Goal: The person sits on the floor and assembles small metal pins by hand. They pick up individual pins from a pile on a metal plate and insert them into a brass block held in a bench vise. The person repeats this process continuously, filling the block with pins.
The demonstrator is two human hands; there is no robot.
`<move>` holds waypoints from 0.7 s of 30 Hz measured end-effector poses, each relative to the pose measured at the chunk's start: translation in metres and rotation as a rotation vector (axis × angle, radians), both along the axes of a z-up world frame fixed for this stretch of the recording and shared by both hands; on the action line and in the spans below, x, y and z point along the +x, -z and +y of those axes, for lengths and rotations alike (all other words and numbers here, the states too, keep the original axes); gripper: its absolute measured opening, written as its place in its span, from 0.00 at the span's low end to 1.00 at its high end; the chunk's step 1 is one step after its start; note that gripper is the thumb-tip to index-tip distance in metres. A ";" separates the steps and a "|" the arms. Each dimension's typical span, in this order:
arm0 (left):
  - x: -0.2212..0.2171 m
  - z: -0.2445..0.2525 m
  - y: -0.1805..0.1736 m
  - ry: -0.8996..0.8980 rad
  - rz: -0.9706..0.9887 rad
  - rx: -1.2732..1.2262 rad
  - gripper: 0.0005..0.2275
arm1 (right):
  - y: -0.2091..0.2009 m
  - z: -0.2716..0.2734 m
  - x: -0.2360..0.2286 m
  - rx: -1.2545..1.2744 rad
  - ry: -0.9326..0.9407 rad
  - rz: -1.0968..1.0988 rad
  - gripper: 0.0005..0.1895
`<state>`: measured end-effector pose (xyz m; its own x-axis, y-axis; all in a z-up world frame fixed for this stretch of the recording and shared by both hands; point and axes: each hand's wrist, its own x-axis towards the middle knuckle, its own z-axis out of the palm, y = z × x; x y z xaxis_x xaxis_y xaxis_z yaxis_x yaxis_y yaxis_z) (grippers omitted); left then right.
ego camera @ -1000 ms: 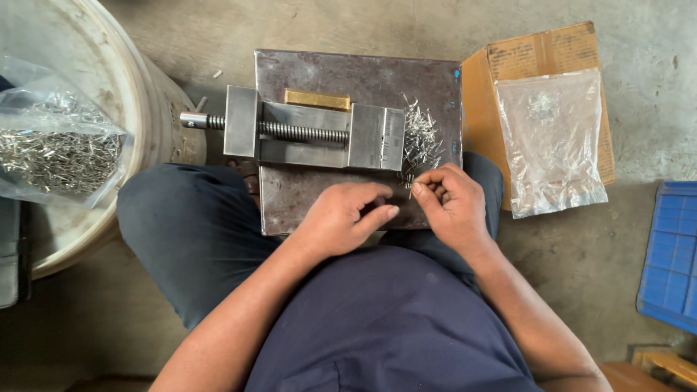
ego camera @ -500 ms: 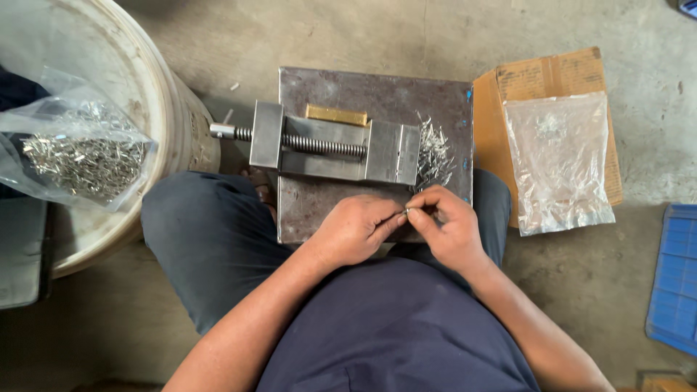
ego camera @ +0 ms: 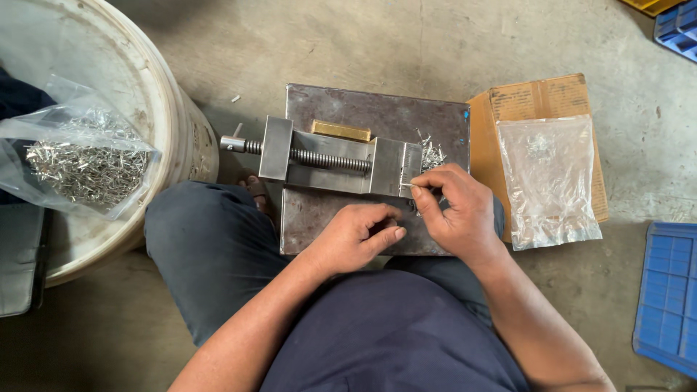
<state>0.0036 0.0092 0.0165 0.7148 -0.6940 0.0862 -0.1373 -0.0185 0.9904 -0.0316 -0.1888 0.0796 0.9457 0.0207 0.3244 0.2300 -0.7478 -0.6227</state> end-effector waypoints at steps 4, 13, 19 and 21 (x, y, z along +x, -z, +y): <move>0.001 0.001 0.003 0.009 -0.007 -0.016 0.12 | 0.000 0.001 0.001 0.011 -0.024 0.002 0.04; 0.002 0.000 0.004 0.017 -0.013 0.007 0.13 | -0.006 0.003 0.006 -0.074 -0.068 0.002 0.05; 0.002 -0.001 0.004 0.015 -0.008 -0.002 0.13 | 0.001 -0.013 -0.005 -0.014 -0.003 0.026 0.07; 0.003 -0.003 0.010 -0.005 -0.013 0.016 0.12 | 0.012 -0.025 -0.017 0.006 0.075 0.080 0.07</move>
<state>0.0063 0.0065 0.0068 0.7171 -0.6919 0.0845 -0.1504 -0.0352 0.9880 -0.0484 -0.2140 0.0678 0.9673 -0.0529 0.2482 0.1230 -0.7576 -0.6411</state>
